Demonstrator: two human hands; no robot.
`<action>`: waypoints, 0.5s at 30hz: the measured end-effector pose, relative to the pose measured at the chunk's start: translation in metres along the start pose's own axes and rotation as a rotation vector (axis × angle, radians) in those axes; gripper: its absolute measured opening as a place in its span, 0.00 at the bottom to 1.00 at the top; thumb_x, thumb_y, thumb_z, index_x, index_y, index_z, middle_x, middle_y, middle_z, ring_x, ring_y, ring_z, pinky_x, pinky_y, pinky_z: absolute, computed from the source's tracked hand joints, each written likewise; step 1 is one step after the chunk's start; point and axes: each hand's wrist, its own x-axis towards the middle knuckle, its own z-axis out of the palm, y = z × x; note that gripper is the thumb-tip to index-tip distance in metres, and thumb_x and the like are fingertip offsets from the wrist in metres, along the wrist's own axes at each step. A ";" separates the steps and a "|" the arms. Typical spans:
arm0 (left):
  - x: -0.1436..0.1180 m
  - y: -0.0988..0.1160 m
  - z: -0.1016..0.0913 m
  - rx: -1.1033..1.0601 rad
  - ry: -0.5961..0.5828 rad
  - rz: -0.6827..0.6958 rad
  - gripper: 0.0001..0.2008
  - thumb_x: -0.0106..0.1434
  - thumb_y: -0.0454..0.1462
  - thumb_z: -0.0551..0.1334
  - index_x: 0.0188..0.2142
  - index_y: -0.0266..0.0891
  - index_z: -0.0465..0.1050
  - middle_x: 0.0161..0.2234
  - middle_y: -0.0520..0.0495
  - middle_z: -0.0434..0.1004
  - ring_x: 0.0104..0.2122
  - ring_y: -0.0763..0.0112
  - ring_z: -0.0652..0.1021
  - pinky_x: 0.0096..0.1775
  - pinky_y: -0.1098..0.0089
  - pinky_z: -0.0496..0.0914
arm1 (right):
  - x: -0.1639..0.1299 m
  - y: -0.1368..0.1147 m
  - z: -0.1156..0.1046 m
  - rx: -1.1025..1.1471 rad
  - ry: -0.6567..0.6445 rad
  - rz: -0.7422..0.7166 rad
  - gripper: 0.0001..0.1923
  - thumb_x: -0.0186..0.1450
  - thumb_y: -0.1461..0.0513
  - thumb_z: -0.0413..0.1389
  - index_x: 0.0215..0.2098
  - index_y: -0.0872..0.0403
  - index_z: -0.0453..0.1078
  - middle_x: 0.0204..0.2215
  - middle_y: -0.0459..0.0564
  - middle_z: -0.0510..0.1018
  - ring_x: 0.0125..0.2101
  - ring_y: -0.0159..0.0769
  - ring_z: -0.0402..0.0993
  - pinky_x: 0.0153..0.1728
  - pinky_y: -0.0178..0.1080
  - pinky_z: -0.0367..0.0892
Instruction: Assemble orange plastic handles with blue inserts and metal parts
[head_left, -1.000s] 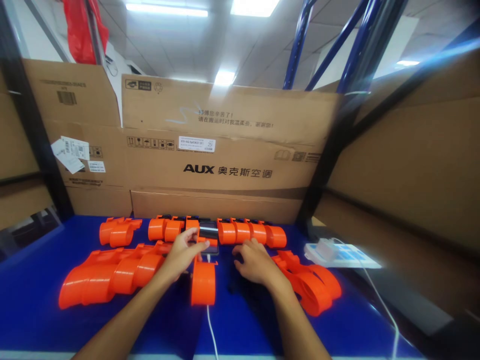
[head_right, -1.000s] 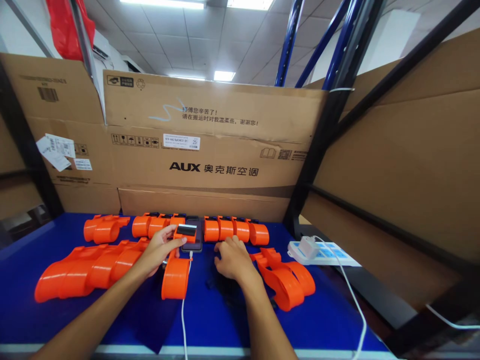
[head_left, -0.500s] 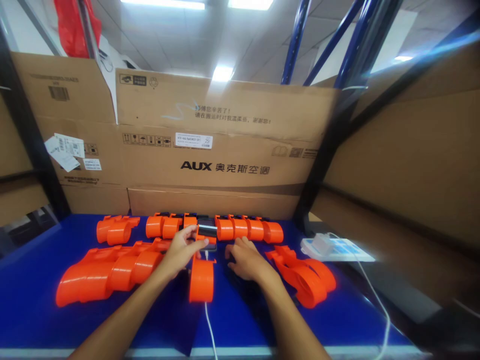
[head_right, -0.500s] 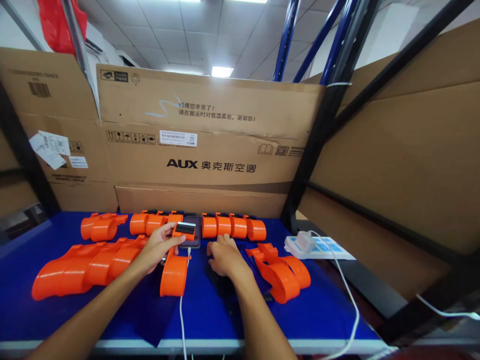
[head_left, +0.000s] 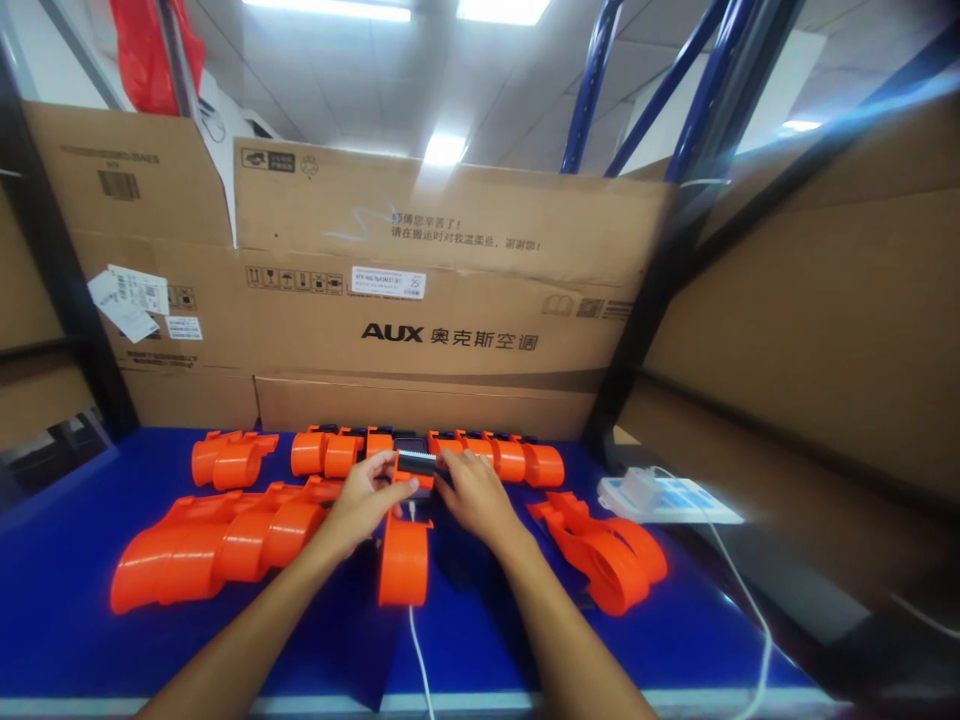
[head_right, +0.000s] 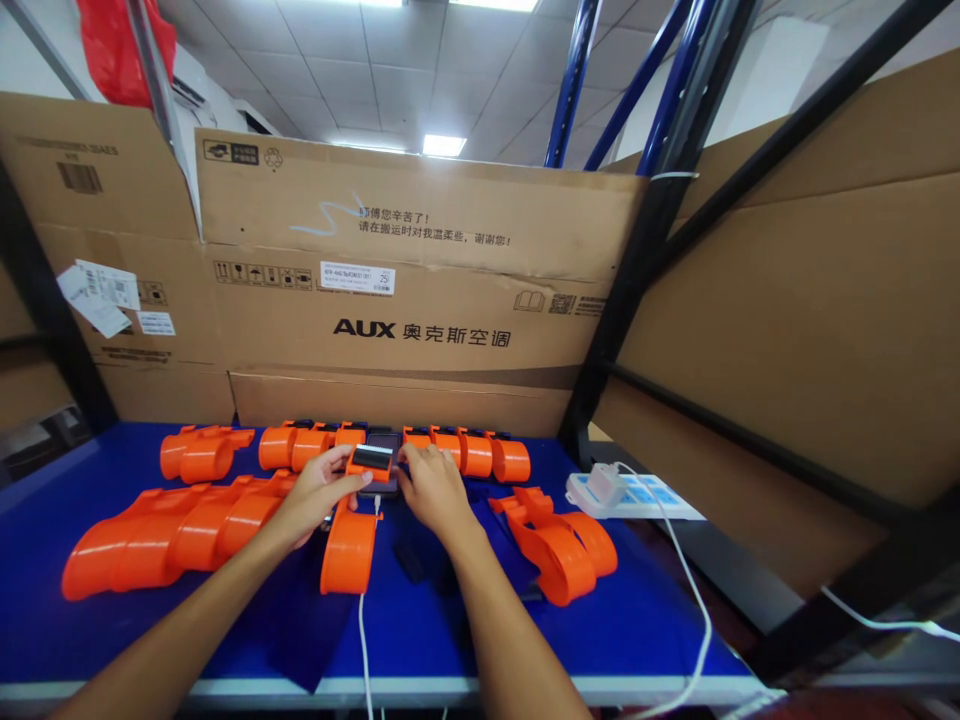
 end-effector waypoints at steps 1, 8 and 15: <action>0.000 0.000 0.000 -0.001 0.001 0.003 0.19 0.54 0.40 0.70 0.45 0.37 0.73 0.33 0.48 0.78 0.21 0.76 0.73 0.24 0.74 0.68 | 0.003 -0.001 0.001 0.022 0.039 0.007 0.06 0.68 0.60 0.53 0.42 0.51 0.69 0.38 0.53 0.78 0.40 0.42 0.72 0.40 0.39 0.61; 0.002 -0.003 0.000 -0.007 0.026 -0.008 0.20 0.53 0.40 0.70 0.45 0.36 0.73 0.33 0.47 0.78 0.20 0.76 0.73 0.23 0.74 0.68 | 0.033 -0.002 0.008 0.583 0.371 0.204 0.16 0.65 0.50 0.54 0.37 0.53 0.73 0.27 0.48 0.78 0.27 0.37 0.72 0.30 0.36 0.64; 0.002 -0.002 -0.002 0.012 0.037 -0.023 0.20 0.54 0.41 0.70 0.45 0.37 0.73 0.35 0.47 0.78 0.19 0.77 0.72 0.22 0.74 0.66 | 0.023 0.000 -0.001 1.003 0.275 0.341 0.23 0.61 0.48 0.59 0.47 0.56 0.75 0.20 0.45 0.74 0.15 0.30 0.64 0.16 0.33 0.60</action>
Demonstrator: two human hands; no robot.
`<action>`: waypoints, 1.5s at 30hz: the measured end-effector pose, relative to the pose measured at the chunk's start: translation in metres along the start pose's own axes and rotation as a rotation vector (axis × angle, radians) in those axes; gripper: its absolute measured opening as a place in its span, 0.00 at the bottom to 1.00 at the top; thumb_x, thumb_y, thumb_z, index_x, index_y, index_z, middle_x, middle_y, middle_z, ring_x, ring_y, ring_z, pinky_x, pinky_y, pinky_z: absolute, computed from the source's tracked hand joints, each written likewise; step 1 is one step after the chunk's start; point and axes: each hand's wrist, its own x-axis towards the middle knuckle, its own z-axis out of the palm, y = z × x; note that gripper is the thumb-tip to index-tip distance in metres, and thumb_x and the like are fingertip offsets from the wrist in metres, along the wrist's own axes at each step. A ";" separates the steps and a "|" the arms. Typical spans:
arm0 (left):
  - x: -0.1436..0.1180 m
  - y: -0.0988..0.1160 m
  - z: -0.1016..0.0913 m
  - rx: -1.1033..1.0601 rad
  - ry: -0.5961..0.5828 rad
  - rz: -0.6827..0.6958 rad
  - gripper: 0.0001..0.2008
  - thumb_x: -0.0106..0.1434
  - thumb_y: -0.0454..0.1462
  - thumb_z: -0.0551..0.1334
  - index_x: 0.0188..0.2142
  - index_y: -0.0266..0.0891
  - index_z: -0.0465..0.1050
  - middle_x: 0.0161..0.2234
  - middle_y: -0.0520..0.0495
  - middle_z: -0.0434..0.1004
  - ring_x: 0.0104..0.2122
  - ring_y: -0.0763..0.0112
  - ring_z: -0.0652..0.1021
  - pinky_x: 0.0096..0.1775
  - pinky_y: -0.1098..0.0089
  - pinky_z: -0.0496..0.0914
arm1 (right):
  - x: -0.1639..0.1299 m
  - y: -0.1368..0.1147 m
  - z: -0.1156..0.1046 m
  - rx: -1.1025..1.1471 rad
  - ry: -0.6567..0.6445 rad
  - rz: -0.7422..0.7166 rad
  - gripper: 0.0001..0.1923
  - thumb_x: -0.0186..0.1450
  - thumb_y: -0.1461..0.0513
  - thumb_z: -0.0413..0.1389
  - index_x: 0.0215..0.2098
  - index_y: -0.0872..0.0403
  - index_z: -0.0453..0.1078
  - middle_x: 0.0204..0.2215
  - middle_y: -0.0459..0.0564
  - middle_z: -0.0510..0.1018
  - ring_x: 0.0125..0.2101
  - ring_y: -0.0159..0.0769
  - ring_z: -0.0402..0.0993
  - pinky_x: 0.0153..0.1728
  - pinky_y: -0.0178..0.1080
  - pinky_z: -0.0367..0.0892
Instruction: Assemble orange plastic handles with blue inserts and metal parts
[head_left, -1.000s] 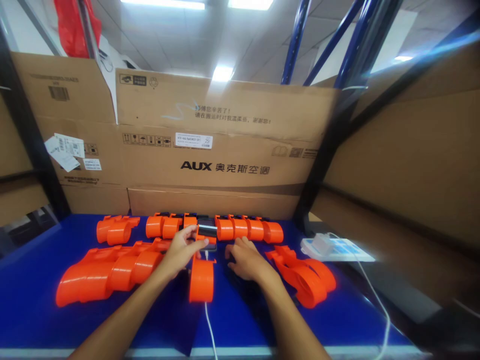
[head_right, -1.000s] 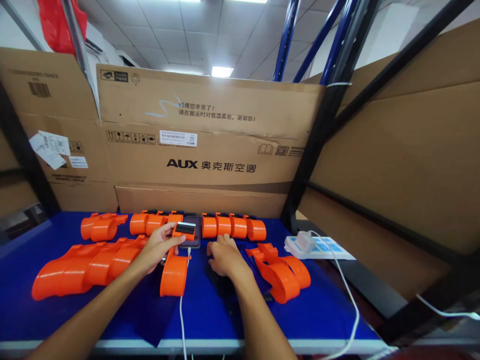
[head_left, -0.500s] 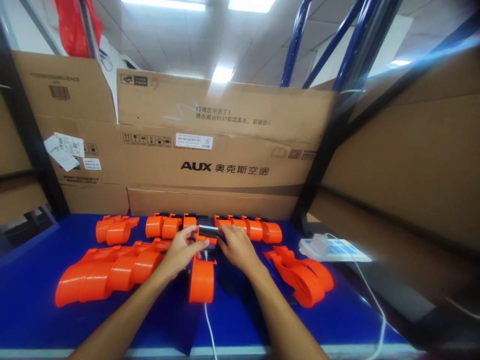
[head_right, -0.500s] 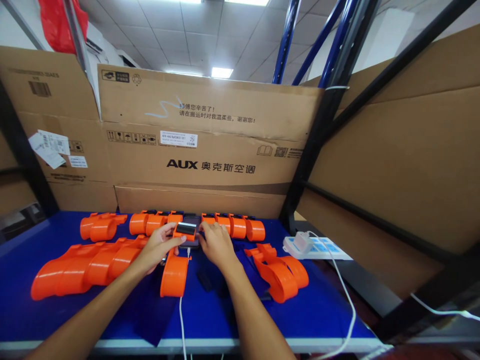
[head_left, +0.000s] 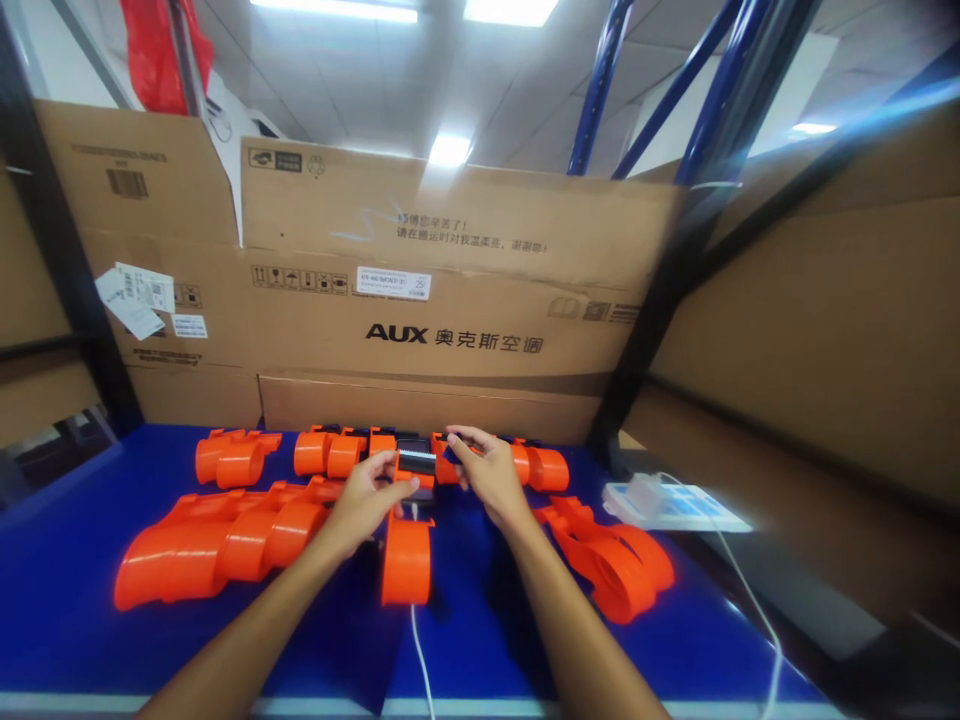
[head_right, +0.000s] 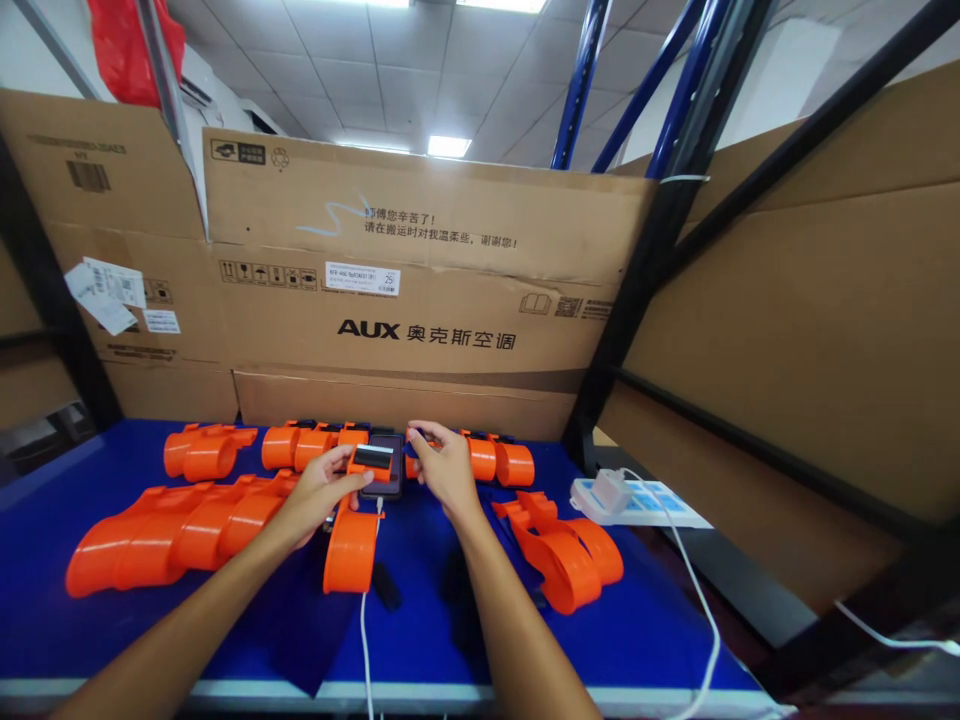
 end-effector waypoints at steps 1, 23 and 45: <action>0.000 0.000 0.000 0.001 0.001 -0.002 0.20 0.54 0.40 0.70 0.46 0.37 0.73 0.35 0.47 0.78 0.19 0.77 0.72 0.22 0.74 0.66 | -0.004 -0.001 -0.001 0.059 -0.042 0.038 0.24 0.60 0.50 0.61 0.49 0.55 0.74 0.21 0.44 0.75 0.15 0.28 0.64 0.17 0.33 0.60; 0.000 0.010 0.001 -0.171 0.119 -0.009 0.24 0.53 0.47 0.71 0.45 0.36 0.74 0.33 0.48 0.77 0.21 0.76 0.73 0.25 0.74 0.69 | -0.030 -0.009 0.018 0.311 -0.091 0.007 0.17 0.57 0.53 0.67 0.37 0.52 0.68 0.28 0.45 0.76 0.29 0.35 0.78 0.33 0.37 0.74; 0.001 0.012 0.005 -0.134 0.140 0.107 0.21 0.52 0.44 0.70 0.44 0.39 0.72 0.39 0.46 0.78 0.26 0.74 0.75 0.26 0.73 0.70 | -0.040 -0.012 0.014 -0.271 -0.116 -0.349 0.07 0.67 0.56 0.55 0.35 0.51 0.65 0.29 0.47 0.74 0.30 0.36 0.73 0.34 0.38 0.71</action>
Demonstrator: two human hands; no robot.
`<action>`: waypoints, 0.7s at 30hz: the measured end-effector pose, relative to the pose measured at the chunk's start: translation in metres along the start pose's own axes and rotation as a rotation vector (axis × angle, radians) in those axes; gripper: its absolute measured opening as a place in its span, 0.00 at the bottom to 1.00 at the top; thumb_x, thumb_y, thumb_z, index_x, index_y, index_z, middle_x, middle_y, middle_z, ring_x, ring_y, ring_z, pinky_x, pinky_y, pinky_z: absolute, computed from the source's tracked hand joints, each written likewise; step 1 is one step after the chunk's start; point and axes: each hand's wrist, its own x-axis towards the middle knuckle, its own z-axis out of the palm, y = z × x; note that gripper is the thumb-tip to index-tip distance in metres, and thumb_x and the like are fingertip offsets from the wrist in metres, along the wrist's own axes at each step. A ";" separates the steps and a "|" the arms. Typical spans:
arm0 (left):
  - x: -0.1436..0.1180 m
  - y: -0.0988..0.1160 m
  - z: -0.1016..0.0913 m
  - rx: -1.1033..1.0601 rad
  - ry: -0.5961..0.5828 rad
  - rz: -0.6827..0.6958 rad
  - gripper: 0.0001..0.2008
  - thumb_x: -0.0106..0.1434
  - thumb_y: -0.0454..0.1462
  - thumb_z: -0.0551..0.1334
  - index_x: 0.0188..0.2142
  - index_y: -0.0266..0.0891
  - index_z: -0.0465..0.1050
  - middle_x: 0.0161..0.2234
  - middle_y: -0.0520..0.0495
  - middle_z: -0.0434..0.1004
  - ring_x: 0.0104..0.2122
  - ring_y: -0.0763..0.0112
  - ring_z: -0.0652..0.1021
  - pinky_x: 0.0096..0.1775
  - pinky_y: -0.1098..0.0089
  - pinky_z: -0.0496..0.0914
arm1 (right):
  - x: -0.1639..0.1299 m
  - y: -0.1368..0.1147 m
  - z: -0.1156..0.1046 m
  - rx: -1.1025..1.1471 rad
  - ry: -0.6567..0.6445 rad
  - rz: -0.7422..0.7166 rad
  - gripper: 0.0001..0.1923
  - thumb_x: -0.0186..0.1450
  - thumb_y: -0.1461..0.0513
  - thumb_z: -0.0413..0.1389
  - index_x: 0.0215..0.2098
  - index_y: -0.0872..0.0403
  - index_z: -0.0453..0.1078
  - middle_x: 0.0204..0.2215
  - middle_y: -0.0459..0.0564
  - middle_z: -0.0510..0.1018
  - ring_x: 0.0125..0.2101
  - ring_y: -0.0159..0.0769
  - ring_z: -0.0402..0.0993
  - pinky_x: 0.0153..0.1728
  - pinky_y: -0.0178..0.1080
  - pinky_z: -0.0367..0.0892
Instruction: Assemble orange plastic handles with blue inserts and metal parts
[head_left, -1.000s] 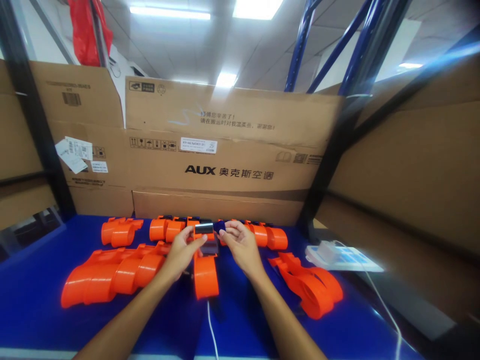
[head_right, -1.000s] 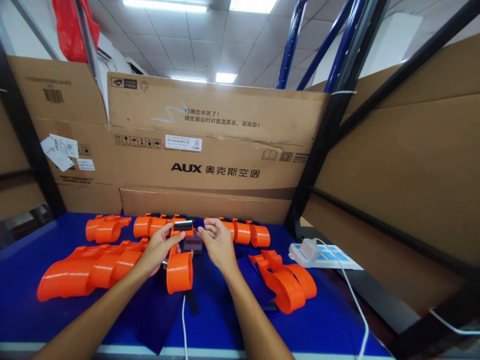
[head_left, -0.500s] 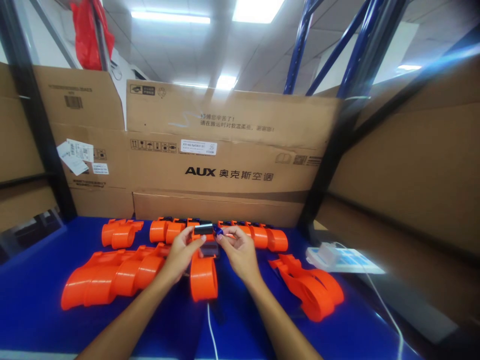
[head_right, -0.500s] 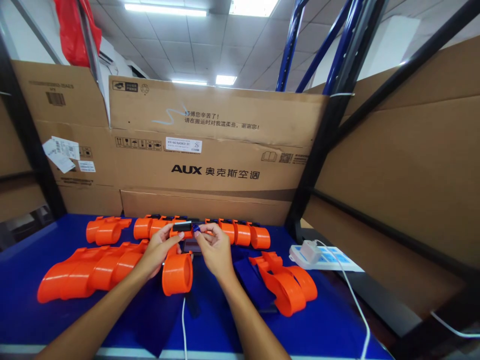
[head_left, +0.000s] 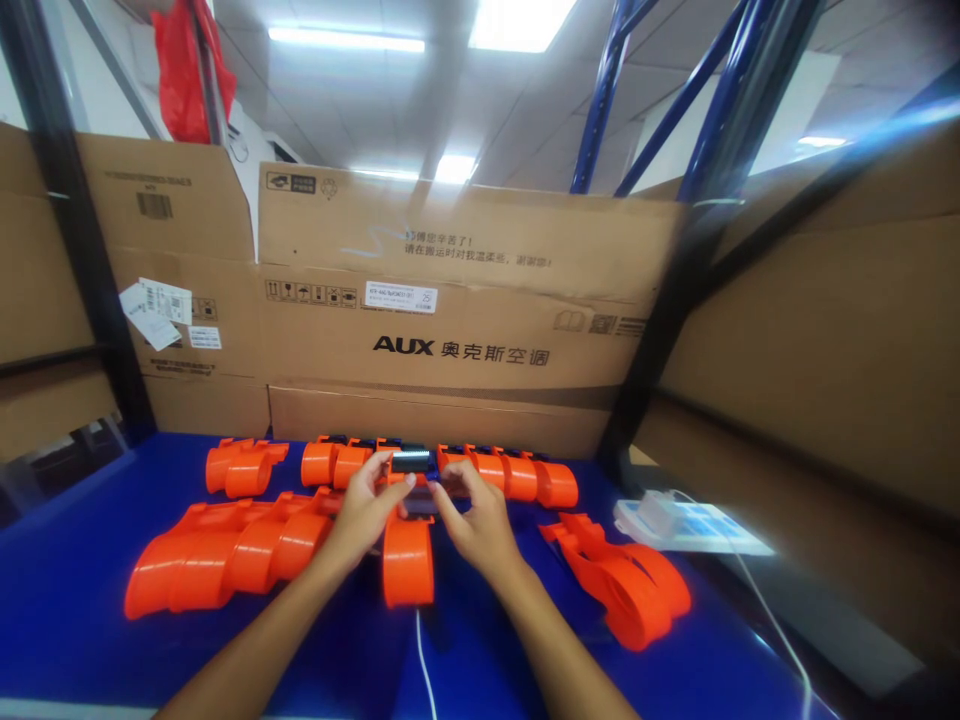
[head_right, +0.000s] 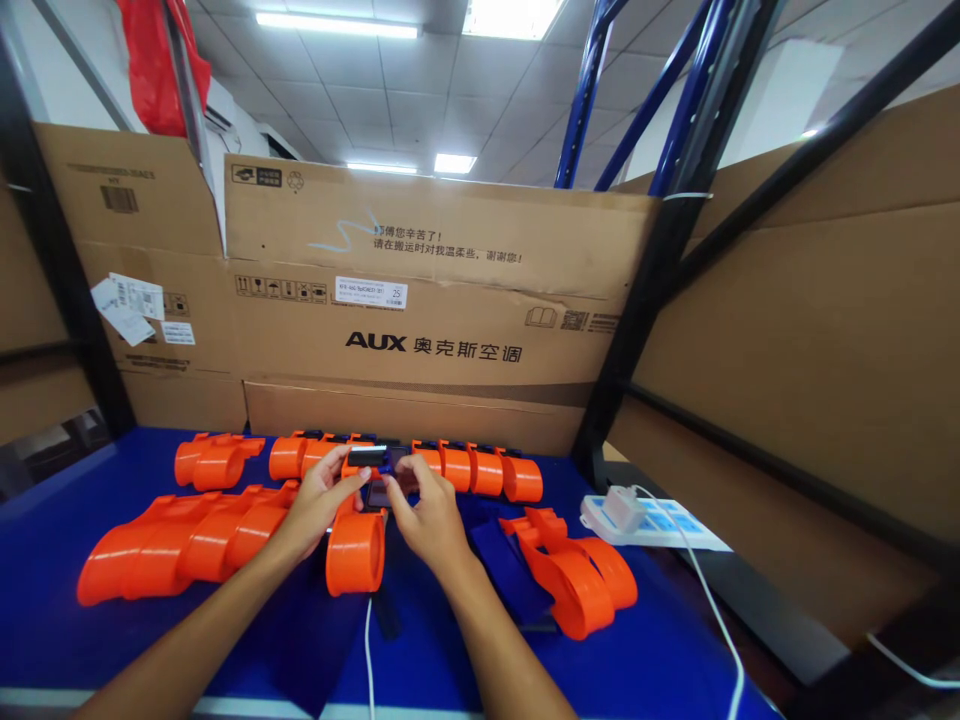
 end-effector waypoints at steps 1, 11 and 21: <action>0.000 -0.001 0.000 0.003 -0.005 0.002 0.22 0.52 0.44 0.70 0.44 0.39 0.72 0.39 0.46 0.78 0.25 0.74 0.75 0.26 0.73 0.70 | 0.000 0.000 -0.001 -0.035 -0.011 -0.016 0.08 0.68 0.56 0.54 0.33 0.51 0.65 0.28 0.47 0.74 0.29 0.36 0.73 0.34 0.37 0.70; 0.001 -0.007 -0.003 0.019 -0.032 -0.003 0.22 0.53 0.44 0.70 0.46 0.39 0.72 0.38 0.47 0.77 0.20 0.79 0.72 0.25 0.73 0.70 | 0.001 -0.005 -0.011 -0.217 -0.160 -0.096 0.09 0.70 0.58 0.50 0.32 0.51 0.65 0.29 0.48 0.73 0.29 0.36 0.69 0.31 0.36 0.63; -0.001 -0.008 -0.002 0.021 -0.040 -0.001 0.21 0.55 0.44 0.69 0.47 0.39 0.72 0.37 0.48 0.78 0.21 0.78 0.73 0.26 0.73 0.71 | 0.003 -0.011 -0.014 -0.200 -0.218 -0.082 0.10 0.71 0.58 0.49 0.32 0.51 0.63 0.29 0.47 0.71 0.30 0.36 0.66 0.31 0.35 0.61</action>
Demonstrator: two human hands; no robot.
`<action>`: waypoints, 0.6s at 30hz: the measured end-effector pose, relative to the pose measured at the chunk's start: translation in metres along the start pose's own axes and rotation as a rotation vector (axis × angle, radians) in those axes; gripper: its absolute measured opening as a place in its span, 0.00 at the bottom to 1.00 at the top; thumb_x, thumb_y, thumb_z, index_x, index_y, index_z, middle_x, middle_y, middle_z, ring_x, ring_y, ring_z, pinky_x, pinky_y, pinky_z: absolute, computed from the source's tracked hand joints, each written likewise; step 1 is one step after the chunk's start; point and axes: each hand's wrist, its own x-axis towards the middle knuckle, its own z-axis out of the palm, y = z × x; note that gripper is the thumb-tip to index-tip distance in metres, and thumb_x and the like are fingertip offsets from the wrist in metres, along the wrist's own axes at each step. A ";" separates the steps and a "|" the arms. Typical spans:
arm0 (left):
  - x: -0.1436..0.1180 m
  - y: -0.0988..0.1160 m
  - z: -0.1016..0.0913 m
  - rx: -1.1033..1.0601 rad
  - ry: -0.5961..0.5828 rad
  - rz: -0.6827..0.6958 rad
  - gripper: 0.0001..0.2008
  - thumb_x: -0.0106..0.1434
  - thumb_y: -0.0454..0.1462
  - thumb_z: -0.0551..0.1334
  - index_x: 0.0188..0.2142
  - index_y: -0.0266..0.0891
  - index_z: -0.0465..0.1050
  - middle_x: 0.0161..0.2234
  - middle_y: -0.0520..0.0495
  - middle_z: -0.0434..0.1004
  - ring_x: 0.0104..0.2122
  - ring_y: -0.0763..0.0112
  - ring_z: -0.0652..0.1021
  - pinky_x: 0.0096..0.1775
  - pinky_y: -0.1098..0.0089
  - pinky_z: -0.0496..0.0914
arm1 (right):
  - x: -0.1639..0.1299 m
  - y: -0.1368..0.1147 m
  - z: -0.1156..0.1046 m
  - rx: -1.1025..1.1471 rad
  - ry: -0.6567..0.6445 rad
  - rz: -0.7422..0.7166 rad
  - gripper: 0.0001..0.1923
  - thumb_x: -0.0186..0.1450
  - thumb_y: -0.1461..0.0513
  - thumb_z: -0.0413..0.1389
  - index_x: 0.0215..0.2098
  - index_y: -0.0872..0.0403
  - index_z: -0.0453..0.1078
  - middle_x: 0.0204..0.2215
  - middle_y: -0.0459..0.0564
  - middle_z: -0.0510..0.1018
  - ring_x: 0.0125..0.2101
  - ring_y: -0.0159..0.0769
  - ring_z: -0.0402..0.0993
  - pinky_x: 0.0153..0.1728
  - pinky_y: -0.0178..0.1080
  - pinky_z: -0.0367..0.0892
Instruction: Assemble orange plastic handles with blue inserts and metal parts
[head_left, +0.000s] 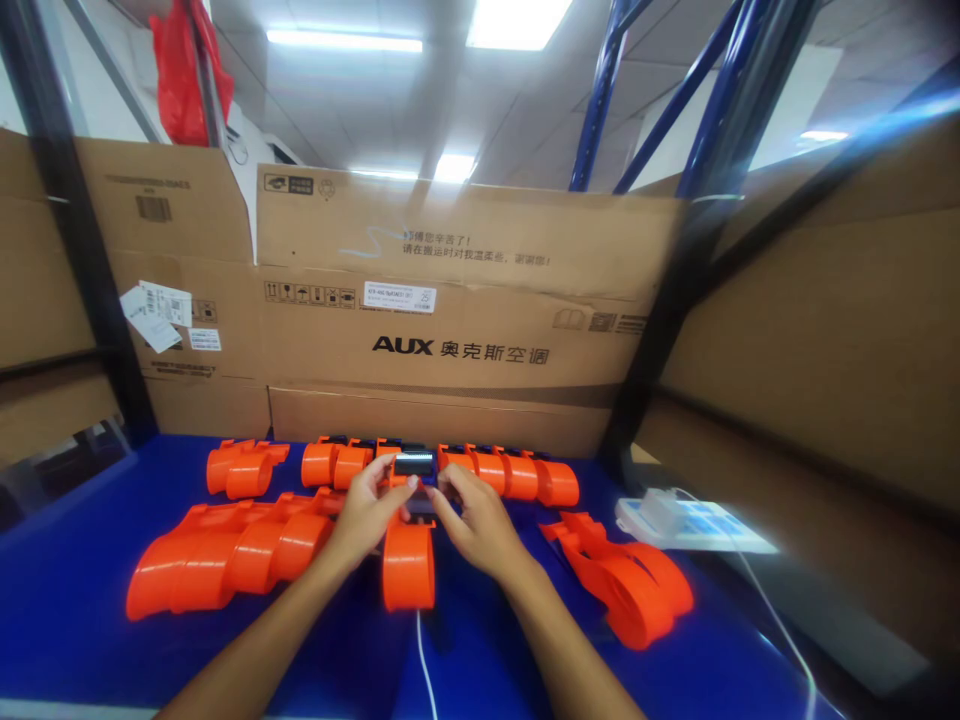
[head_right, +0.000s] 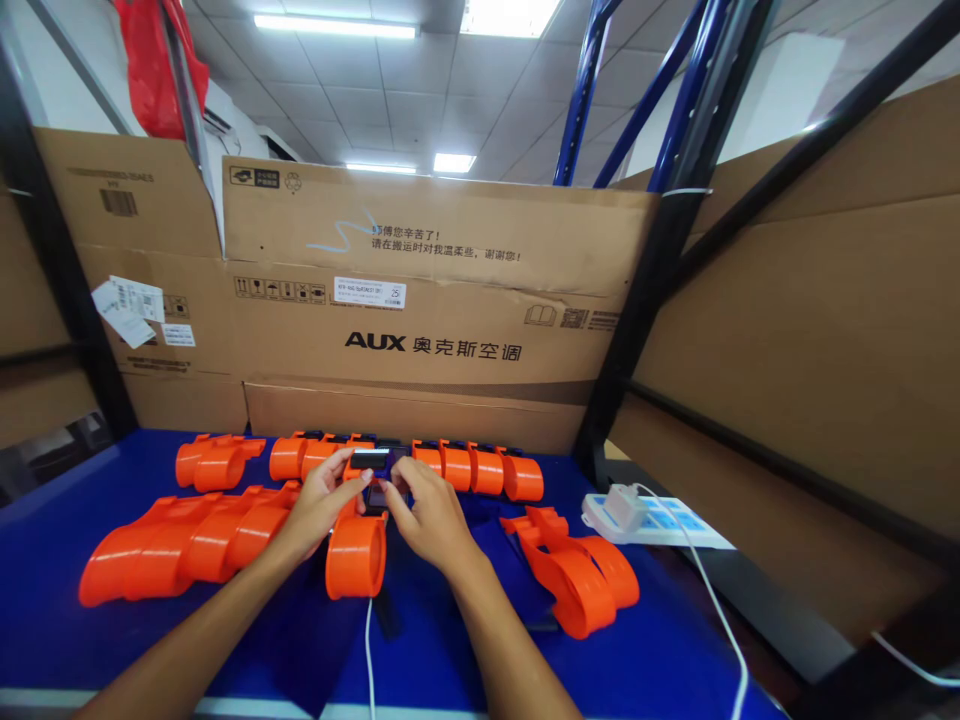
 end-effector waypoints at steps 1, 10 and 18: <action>0.000 0.001 0.000 -0.006 -0.004 -0.001 0.21 0.55 0.44 0.70 0.46 0.39 0.72 0.38 0.48 0.78 0.22 0.78 0.73 0.27 0.73 0.71 | 0.000 0.000 0.000 0.017 0.003 0.002 0.10 0.71 0.58 0.49 0.32 0.51 0.63 0.29 0.47 0.71 0.30 0.36 0.66 0.31 0.35 0.61; -0.006 0.010 0.005 -0.247 -0.127 -0.218 0.39 0.54 0.44 0.72 0.61 0.44 0.56 0.34 0.45 0.81 0.25 0.62 0.82 0.31 0.63 0.76 | 0.005 0.005 0.003 0.604 0.124 0.193 0.14 0.69 0.52 0.50 0.49 0.49 0.64 0.35 0.47 0.73 0.32 0.37 0.70 0.31 0.36 0.67; -0.013 0.014 0.009 -0.229 -0.241 -0.243 0.35 0.53 0.39 0.73 0.58 0.40 0.64 0.40 0.41 0.81 0.38 0.61 0.82 0.41 0.65 0.74 | 0.008 0.008 0.007 0.879 0.029 0.330 0.20 0.65 0.51 0.58 0.52 0.46 0.62 0.33 0.45 0.74 0.34 0.37 0.72 0.36 0.38 0.67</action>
